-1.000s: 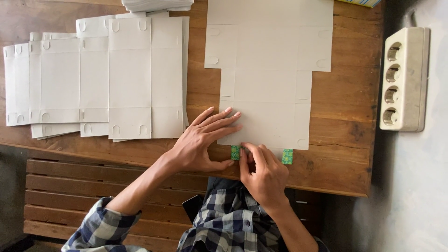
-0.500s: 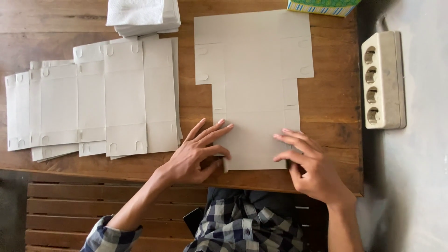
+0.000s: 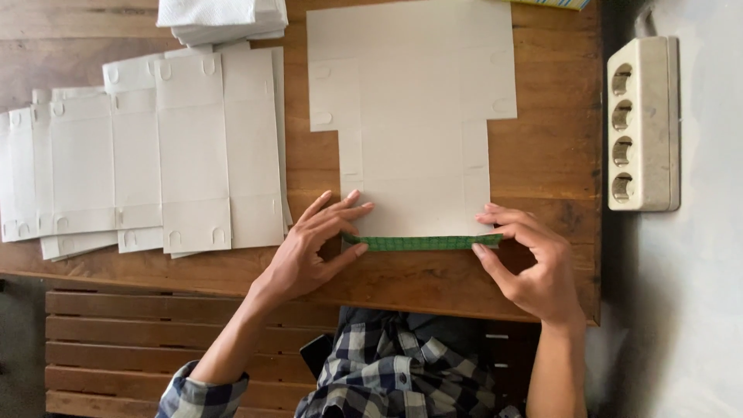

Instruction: The person assembles cardboard boxes by hand by folding them and applying tape to the bottom and side flaps.

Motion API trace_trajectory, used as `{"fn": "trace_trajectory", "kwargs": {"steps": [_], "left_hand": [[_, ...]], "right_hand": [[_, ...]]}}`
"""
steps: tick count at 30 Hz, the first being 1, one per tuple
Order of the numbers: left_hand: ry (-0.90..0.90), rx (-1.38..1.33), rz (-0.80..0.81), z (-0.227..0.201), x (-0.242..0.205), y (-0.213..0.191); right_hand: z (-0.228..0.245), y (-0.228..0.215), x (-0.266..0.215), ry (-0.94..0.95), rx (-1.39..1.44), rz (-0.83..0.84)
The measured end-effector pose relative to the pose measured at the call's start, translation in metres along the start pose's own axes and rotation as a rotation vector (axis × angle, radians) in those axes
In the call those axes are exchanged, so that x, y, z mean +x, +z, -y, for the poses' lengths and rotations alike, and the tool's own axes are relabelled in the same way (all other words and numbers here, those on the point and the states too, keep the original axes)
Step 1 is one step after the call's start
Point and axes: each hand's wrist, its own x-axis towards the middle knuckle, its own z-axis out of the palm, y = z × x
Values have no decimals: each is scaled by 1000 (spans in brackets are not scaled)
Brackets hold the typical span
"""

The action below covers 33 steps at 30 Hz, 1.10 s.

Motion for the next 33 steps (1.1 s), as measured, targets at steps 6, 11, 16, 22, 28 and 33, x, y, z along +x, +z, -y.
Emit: {"fn": "trace_trajectory", "kwargs": {"steps": [6, 11, 16, 22, 28, 33], "left_hand": [[-21, -117, -44, -4, 1, -6], [-24, -168, -24, -5, 0, -11], [-49, -199, -37, -12, 3, -11], [-136, -171, -128, -17, 2, 2], [-240, 137, -381, -28, -12, 30], [-315, 346, -552, -31, -28, 59]], "right_hand": [[-3, 3, -1, 7, -8, -23], [0, 4, -3, 7, 21, -28], [-1, 4, -3, 15, 31, -28], [-1, 9, -3, 3, -44, -56], [2, 15, -2, -29, -153, -104], [2, 23, -5, -65, -234, -168]]}}
